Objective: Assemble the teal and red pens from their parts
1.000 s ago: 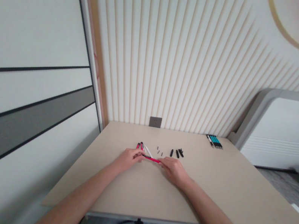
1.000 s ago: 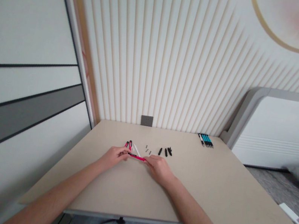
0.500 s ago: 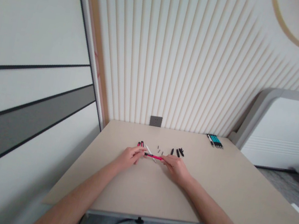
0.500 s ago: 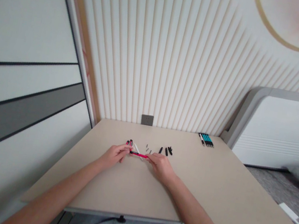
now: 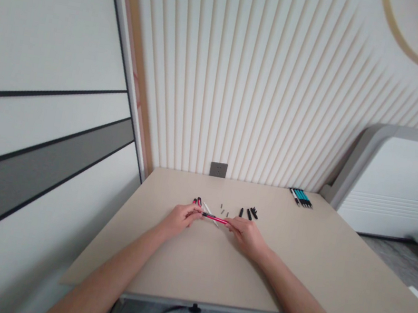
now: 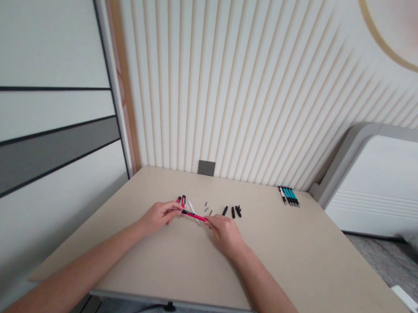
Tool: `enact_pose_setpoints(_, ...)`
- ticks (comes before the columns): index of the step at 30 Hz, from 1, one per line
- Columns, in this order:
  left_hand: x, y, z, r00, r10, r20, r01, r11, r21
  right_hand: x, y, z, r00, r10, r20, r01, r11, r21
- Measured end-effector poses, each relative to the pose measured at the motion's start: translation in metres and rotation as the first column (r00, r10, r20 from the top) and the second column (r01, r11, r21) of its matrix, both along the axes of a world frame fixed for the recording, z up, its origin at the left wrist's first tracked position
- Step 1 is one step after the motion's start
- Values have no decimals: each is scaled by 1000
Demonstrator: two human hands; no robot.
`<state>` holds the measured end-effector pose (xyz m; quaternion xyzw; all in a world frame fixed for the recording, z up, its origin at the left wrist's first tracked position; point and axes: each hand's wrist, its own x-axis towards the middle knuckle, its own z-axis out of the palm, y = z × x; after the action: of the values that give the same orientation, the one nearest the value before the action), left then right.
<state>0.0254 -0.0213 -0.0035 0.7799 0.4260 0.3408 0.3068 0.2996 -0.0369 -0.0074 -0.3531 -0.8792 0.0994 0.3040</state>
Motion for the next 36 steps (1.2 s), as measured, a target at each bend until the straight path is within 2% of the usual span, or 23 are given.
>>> enact_pose_setpoints(7,1,0,-1,999,-3,51,3,1000,-3,-1,-1,2,1000,-12,1,12,1000,-12)
enact_pose_setpoints(14,2,-5,8,999,27,-39,-24,996,86,0,1,-2,1000,-2,-15,1,1000,-16)
enact_pose_setpoints(19,2,-6,10,998,7,-69,1,994,111,0,0,-1,1000,15,-20,-16,999,-29)
enact_pose_setpoints(28,0,-4,5,997,-21,-78,32,990,138,0,-3,4,1000,-8,-26,7,999,-44)
enact_pose_setpoints(36,-1,-4,8,991,-66,-119,88,977,196,2,1,-1,999,27,-39,-29,998,-56)
